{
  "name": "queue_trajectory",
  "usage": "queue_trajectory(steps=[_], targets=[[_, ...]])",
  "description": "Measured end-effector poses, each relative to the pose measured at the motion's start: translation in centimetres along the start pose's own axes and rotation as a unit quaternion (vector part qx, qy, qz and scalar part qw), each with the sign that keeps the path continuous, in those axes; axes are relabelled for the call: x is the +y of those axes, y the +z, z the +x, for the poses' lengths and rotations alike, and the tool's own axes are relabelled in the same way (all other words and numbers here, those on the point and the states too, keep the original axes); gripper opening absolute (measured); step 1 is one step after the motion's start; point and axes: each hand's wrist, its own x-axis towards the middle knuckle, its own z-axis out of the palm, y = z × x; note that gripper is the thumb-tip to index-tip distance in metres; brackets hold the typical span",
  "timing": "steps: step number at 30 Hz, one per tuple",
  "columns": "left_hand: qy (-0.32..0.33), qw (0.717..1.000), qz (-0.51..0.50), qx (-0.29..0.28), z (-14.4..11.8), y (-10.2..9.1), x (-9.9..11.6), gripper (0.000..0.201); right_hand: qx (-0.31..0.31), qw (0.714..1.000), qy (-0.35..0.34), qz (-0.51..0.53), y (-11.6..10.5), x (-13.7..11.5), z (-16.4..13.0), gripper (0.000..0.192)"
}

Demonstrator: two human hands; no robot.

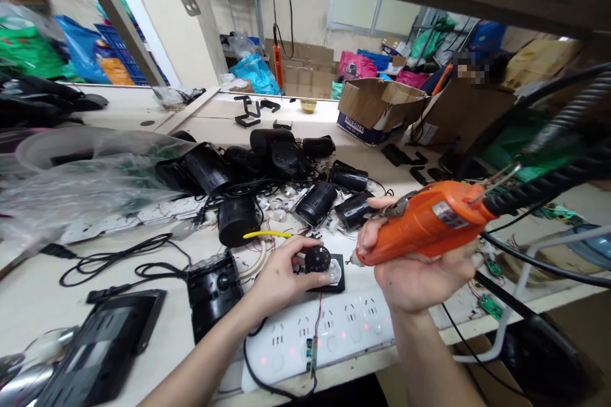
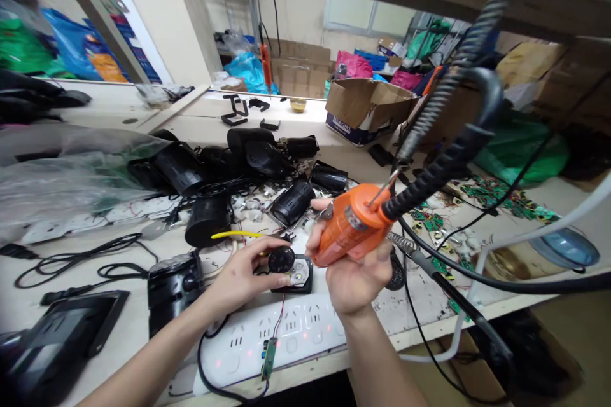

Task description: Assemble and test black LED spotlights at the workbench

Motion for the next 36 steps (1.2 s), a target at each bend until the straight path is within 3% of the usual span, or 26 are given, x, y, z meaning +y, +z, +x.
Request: queue_trajectory(steps=[6,11,19,36], targets=[[-0.019,0.986,-0.137,0.095,0.2,0.2,0.9,0.053,-0.024,1.0,0.002,0.015,-0.5,-0.3,0.1,0.068],[-0.063,0.977,-0.196,0.05,-0.5,1.3,1.6,0.062,-0.025,0.997,0.007,0.068,-0.4,-0.8,0.4,0.072],[-0.125,0.945,-0.299,0.037,-1.5,2.0,2.1,0.073,-0.05,0.996,-0.006,0.07,0.0,-1.9,-0.4,0.074],[-0.127,0.934,-0.332,0.02,-1.6,1.8,2.7,0.068,-0.089,0.994,0.001,0.064,0.5,-2.5,-1.0,0.072]])
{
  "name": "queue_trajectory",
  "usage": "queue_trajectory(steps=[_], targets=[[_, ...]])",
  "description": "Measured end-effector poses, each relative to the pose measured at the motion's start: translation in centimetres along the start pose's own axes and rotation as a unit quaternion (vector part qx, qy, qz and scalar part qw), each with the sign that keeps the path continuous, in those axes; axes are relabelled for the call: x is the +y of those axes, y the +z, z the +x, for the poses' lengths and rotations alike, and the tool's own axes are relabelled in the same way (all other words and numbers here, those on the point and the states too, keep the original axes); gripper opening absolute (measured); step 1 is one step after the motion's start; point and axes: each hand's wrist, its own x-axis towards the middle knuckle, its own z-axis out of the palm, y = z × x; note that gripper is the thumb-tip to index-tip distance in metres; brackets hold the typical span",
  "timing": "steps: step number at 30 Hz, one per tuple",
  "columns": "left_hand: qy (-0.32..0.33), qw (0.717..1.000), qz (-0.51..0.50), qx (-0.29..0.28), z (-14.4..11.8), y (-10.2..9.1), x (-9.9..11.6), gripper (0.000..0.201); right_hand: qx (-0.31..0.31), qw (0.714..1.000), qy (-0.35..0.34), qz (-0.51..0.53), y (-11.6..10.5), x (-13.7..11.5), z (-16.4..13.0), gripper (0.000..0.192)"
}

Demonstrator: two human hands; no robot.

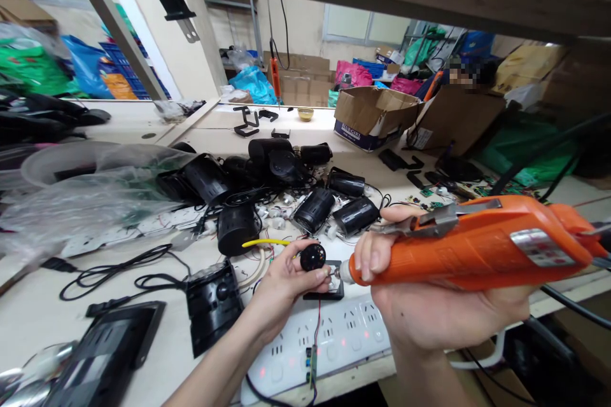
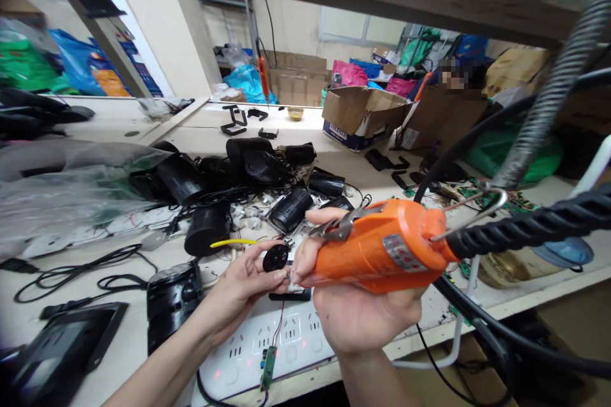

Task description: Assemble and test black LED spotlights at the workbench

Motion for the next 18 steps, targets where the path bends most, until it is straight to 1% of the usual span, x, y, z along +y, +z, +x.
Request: queue_trajectory(steps=[3,6,8,9,11,13,15,16,18], targets=[[0.0,1.0,-0.002,-0.009,0.0,0.0,0.1,0.066,0.003,1.0,0.012,0.006,-0.1,0.1,-0.2,0.073],[0.0,1.0,-0.004,-0.018,0.0,-0.1,0.0,0.065,0.025,0.999,0.025,0.011,-0.2,0.2,-0.5,0.067],[-0.001,1.0,-0.002,-0.022,0.1,-0.2,-0.1,0.065,0.027,0.999,0.018,0.011,-0.3,0.3,-0.5,0.065],[0.0,1.0,0.002,-0.023,0.1,-0.2,-0.2,0.065,0.02,1.0,0.015,0.009,-0.3,0.3,-0.5,0.068],[0.014,0.999,0.032,-0.015,0.4,-0.5,-0.4,0.062,0.013,1.0,0.006,0.002,-0.3,0.3,-0.3,0.072],[0.054,0.993,0.107,0.009,0.7,-0.9,-0.6,0.058,0.026,1.0,-0.01,-0.004,-0.2,0.3,-0.1,0.066],[0.115,0.968,0.221,0.034,1.0,-1.3,-0.7,0.052,0.045,0.998,-0.029,-0.011,-0.2,0.4,0.0,0.058],[0.146,0.948,0.28,0.04,1.1,-1.4,-0.7,0.048,0.052,0.998,-0.033,-0.014,-0.2,0.5,0.1,0.057],[0.194,0.905,0.377,0.039,1.1,-1.5,-0.7,0.043,0.048,0.998,-0.024,-0.025,-0.2,0.6,0.3,0.061]])
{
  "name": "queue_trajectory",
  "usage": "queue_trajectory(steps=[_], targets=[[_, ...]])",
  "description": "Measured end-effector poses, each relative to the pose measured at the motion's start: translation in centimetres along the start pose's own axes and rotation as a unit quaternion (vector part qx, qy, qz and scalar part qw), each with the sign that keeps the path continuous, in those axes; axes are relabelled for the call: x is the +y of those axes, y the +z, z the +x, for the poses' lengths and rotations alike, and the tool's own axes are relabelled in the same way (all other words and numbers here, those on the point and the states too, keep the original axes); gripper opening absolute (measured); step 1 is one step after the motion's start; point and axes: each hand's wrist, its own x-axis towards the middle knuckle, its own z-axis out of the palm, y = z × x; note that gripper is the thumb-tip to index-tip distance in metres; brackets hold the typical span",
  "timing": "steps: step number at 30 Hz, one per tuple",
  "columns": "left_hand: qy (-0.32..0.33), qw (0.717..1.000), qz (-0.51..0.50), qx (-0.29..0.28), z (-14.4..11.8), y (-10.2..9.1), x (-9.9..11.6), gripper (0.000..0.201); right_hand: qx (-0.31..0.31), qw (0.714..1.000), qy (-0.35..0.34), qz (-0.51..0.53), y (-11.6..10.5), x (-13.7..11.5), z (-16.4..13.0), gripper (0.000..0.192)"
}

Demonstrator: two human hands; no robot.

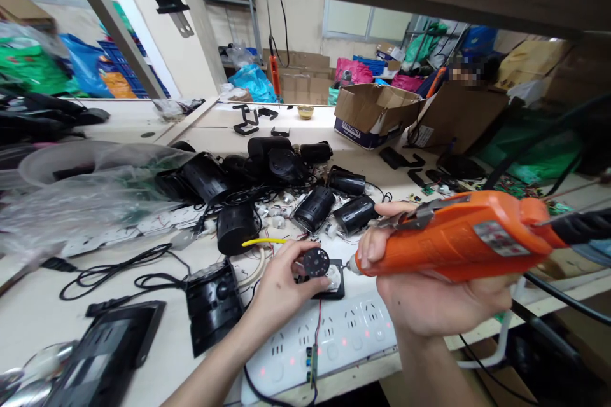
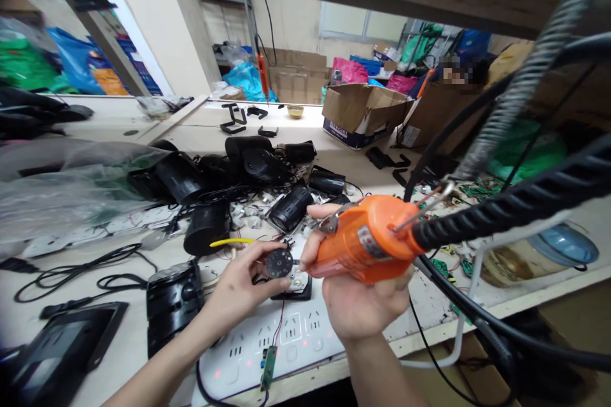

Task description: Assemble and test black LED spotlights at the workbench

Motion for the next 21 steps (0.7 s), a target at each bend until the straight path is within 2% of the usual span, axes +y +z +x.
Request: queue_trajectory(steps=[2,5,8,12,15,21], targets=[[0.037,0.998,0.056,-0.013,0.0,0.2,0.0,0.041,0.002,1.0,0.001,-0.006,-0.1,0.1,0.1,0.059],[0.051,0.995,0.078,-0.034,-0.1,0.5,-0.2,0.043,0.015,1.0,0.004,-0.01,-0.1,0.3,0.2,0.054],[0.027,0.997,0.066,-0.038,0.2,0.3,-0.5,0.042,0.02,1.0,0.01,-0.018,-0.2,0.4,0.3,0.056],[-0.017,1.0,0.012,-0.009,1.0,-1.1,-0.7,0.044,-0.005,1.0,0.016,-0.023,-0.3,0.5,0.5,0.058],[-0.015,1.0,0.013,-0.016,1.1,-1.5,-0.4,0.045,-0.025,0.999,0.03,-0.02,-0.4,0.8,0.6,0.066],[0.049,0.993,0.087,-0.071,0.0,0.7,-0.7,0.044,-0.057,0.997,0.057,0.008,-0.7,1.3,0.7,0.066]])
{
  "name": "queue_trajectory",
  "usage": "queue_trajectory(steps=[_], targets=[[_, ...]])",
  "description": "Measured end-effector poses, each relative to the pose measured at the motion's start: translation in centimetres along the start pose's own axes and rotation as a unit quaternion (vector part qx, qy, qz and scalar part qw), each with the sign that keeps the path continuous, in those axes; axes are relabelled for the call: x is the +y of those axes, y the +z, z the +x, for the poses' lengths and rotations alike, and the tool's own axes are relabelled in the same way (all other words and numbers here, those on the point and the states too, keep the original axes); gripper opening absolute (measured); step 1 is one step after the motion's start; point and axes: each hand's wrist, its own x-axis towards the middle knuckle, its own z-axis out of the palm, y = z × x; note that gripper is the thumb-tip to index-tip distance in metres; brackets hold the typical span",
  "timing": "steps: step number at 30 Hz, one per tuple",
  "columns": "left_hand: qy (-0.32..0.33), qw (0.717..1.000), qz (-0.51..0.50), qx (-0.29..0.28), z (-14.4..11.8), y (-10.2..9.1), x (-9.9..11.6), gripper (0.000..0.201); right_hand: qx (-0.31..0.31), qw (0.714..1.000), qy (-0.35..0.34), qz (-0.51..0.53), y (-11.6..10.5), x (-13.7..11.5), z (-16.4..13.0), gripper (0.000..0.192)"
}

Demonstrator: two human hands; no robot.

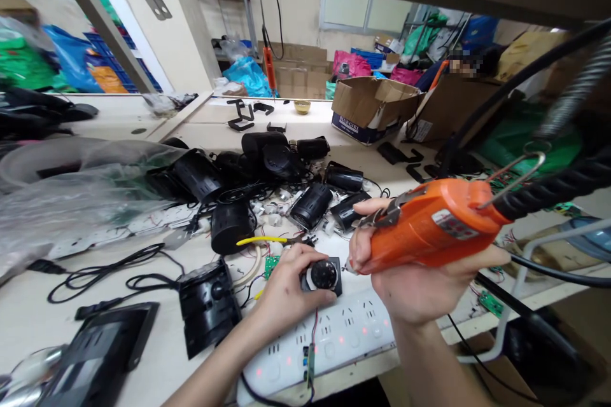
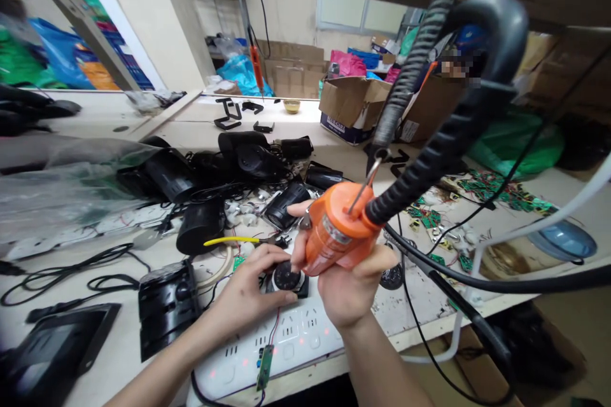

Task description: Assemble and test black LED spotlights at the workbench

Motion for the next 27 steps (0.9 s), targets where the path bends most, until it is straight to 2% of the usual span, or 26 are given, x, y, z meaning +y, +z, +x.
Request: queue_trajectory(steps=[5,11,15,21,27], targets=[[-0.008,1.0,0.027,-0.002,0.0,0.6,-0.1,0.042,0.025,1.0,0.006,0.017,0.2,0.3,0.1,0.062],[-0.01,0.999,0.034,-0.004,0.1,0.4,0.0,0.039,0.017,1.0,0.006,0.002,0.9,0.2,0.4,0.063],[-0.01,0.999,0.042,-0.008,0.1,0.5,-0.1,0.038,0.006,1.0,0.027,-0.007,1.1,0.5,0.5,0.067],[-0.005,1.0,0.029,-0.005,0.3,0.5,-0.3,0.042,0.03,0.998,0.051,-0.027,1.3,1.5,0.8,0.078],[-0.008,1.0,0.026,-0.006,0.1,0.5,-0.3,0.045,0.027,0.999,0.025,-0.017,1.1,2.3,1.0,0.081]])
